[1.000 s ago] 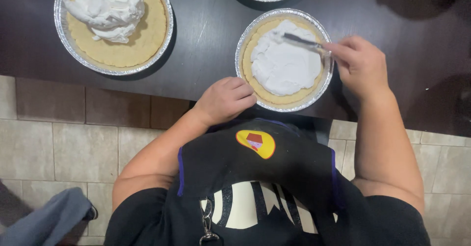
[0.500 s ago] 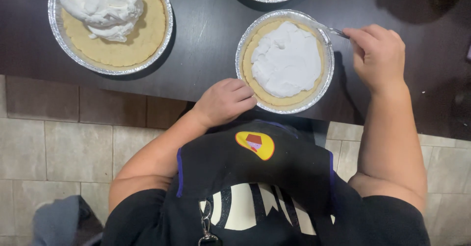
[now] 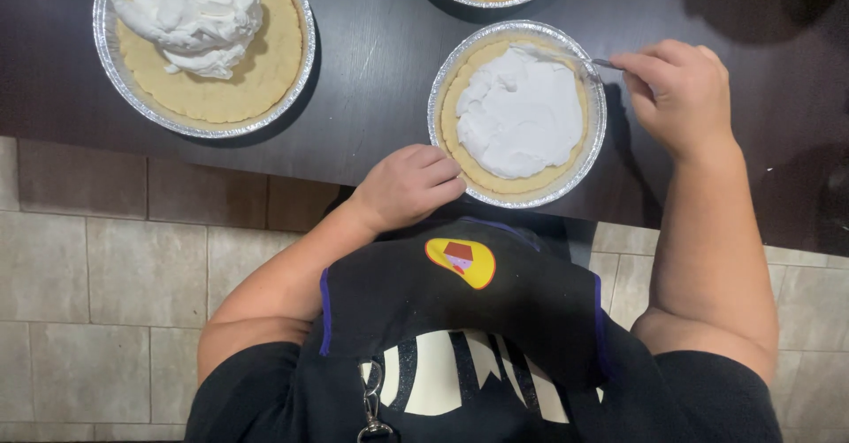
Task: Spreading whipped cream onto pie crusts using a spatula
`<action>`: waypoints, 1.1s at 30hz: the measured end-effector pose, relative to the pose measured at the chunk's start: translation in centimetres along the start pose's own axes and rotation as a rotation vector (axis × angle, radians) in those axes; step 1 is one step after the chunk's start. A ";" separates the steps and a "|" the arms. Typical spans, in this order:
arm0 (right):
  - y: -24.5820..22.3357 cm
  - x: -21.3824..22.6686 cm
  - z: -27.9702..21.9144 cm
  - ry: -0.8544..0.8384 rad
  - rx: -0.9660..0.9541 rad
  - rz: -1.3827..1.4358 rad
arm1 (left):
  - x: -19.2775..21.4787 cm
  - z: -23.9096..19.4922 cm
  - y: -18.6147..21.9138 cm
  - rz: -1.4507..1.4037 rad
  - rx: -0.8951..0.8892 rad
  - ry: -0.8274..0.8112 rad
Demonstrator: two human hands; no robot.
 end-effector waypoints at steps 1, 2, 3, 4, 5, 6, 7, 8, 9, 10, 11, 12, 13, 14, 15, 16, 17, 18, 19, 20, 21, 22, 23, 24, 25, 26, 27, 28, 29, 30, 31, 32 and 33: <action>0.0 0.0 0.1 0.000 0.003 0.000 | 0.0 0.0 0.0 0.002 0.001 0.001; 0.1 0.0 0.1 -0.004 -0.008 0.012 | 0.0 0.0 0.0 -0.004 0.001 0.005; 0.1 0.0 0.0 -0.008 -0.021 0.025 | 0.1 0.0 0.0 -0.012 -0.001 0.006; -0.1 -0.1 0.1 -0.007 -0.022 0.025 | -0.1 0.0 0.0 -0.012 -0.001 0.005; -0.4 -0.2 0.1 -0.001 -0.010 0.014 | -0.2 -0.1 0.0 -0.009 0.001 0.003; -0.7 -0.3 0.1 0.006 0.002 0.003 | -0.3 -0.2 0.0 -0.005 0.003 0.001; -1.4 0.0 0.2 0.005 0.001 0.004 | -0.3 -0.2 0.0 -0.006 0.003 -0.001; -2.0 0.2 0.4 0.017 0.010 0.006 | -0.2 -0.1 0.0 0.003 0.004 0.007; -2.7 0.5 0.5 0.030 0.019 0.008 | -0.1 -0.1 0.1 0.012 0.005 0.015; -3.3 0.6 0.6 0.029 0.018 0.010 | -0.1 -0.1 0.1 0.011 0.006 0.014; -3.9 0.7 0.7 0.043 0.033 0.007 | -0.1 -0.1 0.1 0.013 0.003 0.011; -4.4 0.9 0.8 0.057 0.049 0.004 | -0.1 -0.1 0.1 0.016 0.000 0.008; -4.7 1.0 0.8 0.058 0.046 0.005 | -0.1 -0.1 0.1 0.014 -0.001 0.006; -4.9 1.0 0.8 0.027 0.061 0.011 | -0.2 -0.1 0.1 0.015 0.006 0.003; -5.2 1.1 0.8 -0.002 0.077 0.017 | -0.1 0.0 0.1 0.016 0.012 0.000; -5.4 1.5 0.9 -0.001 0.075 0.017 | -0.2 -0.1 0.1 0.016 0.010 -0.002; -5.6 2.1 0.9 0.038 0.090 0.036 | -0.1 -0.1 0.1 0.022 0.009 0.012; -5.9 2.7 1.0 0.076 0.106 0.055 | -0.1 -0.1 0.2 0.027 0.007 0.026; -5.7 2.5 0.8 0.076 0.105 0.055 | 0.0 0.0 0.2 0.027 0.007 0.025; -5.3 2.4 0.7 0.069 0.066 0.040 | 0.2 0.1 0.2 0.033 0.020 0.031; -4.9 2.3 0.7 0.065 0.027 0.023 | 0.3 0.3 0.2 0.041 0.031 0.037; -4.9 1.9 0.6 0.067 0.026 0.022 | 0.3 0.2 0.2 0.042 0.028 0.038; -4.9 1.4 0.5 0.059 0.018 0.051 | 0.2 0.2 0.2 0.060 0.042 0.043; -4.9 1.0 0.5 0.051 0.009 0.080 | 0.2 0.1 0.2 0.079 0.056 0.048; -5.2 1.0 0.6 0.051 0.004 0.083 | 0.3 0.4 0.2 0.076 0.054 0.043; -5.6 0.9 0.8 0.041 0.026 0.097 | 0.5 0.6 0.2 0.081 0.065 0.060; -6.0 0.7 0.7 0.027 0.044 0.113 | 0.6 0.7 0.3 0.080 0.076 0.073; -6.1 0.7 0.5 0.025 0.035 0.118 | 0.4 0.4 0.4 0.073 0.075 0.065; -6.2 0.8 0.5 0.018 0.081 0.123 | 0.2 0.2 0.2 0.069 0.106 0.067; -6.4 0.9 0.5 0.011 0.127 0.128 | 0.0 0.1 0.0 0.064 0.138 0.070; -6.1 1.2 0.3 0.015 0.124 0.126 | 0.0 0.2 0.1 0.064 0.132 0.069; -6.0 1.4 0.0 -0.015 0.144 0.179 | 0.1 0.2 0.0 0.061 0.157 0.079; -5.9 1.5 -0.2 -0.045 0.168 0.234 | 0.2 0.2 0.0 0.059 0.184 0.090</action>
Point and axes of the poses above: each hand's wrist, its own z-axis towards the middle knuckle, its own x-axis out of the back of the hand, y = z × x, the point moved 4 cm from there along z, towards the middle knuckle, and after that the axes turned 4 degrees about -x, right-handed, at the moved point
